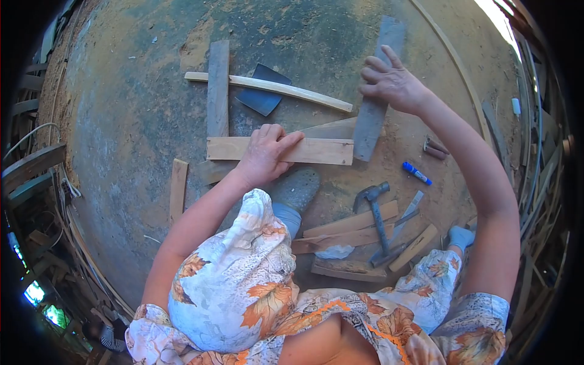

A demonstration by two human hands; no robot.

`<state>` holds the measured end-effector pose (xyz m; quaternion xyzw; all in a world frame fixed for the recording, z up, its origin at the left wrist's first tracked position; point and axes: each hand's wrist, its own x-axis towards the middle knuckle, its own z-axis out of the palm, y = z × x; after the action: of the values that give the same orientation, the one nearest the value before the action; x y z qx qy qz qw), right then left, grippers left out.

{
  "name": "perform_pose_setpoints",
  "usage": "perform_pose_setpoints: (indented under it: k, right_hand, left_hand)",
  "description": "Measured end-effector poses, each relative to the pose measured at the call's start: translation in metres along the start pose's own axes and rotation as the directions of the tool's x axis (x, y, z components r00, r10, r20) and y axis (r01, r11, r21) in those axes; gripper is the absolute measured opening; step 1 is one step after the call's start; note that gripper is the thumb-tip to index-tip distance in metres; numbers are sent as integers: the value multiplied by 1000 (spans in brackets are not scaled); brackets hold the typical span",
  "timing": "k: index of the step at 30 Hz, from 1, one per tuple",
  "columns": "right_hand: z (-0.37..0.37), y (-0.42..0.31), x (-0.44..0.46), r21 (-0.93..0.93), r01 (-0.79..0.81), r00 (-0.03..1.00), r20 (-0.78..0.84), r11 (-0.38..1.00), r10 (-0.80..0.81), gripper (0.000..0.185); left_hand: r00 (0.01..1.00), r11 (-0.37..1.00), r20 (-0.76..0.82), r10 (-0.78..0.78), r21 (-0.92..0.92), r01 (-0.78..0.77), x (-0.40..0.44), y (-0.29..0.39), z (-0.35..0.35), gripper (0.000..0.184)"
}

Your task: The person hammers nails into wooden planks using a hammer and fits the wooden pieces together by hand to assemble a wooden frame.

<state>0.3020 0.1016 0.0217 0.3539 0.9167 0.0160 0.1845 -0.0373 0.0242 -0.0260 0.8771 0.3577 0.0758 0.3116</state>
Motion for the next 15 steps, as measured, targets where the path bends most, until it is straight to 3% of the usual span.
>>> perform_pose_setpoints:
  k: [3, 7, 9, 10, 12, 13, 15]
  right_hand:
    - [18, -24, 34, 18, 77, 993, -86, 997, -75, 34]
    - [34, -38, 53, 56, 160, 974, -168, 986, -149, 51]
    - [41, -40, 56, 97, -16, 968, -246, 995, 39, 54]
    - [42, -41, 55, 95, -17, 969, -245, 995, 40, 54]
    - [45, -42, 49, 214, -330, 880, -283, 919, 382, 51]
    - [46, -44, 41, 211, -333, 880, -279, 919, 383, 51]
    - [49, -52, 19, 699, -381, 755, -142, 605, 640, 46]
  left_hand:
    - [1000, 1000, 11, 1, 10, -1, 1, 0, 0, 68]
    - [1000, 997, 24, 7, 77, -9, 5, -8, 15, 69]
    - [1000, 992, 14, -14, 124, 12, 10, -9, 21, 69]
    - [1000, 992, 13, -13, 123, 11, 13, -10, 21, 69]
    - [1000, 990, -3, -29, 136, 29, 17, -10, 23, 69]
    - [1000, 991, -4, -25, 133, 26, 17, -9, 22, 69]
    - [999, 994, -7, -35, 99, 35, 16, -11, 18, 70]
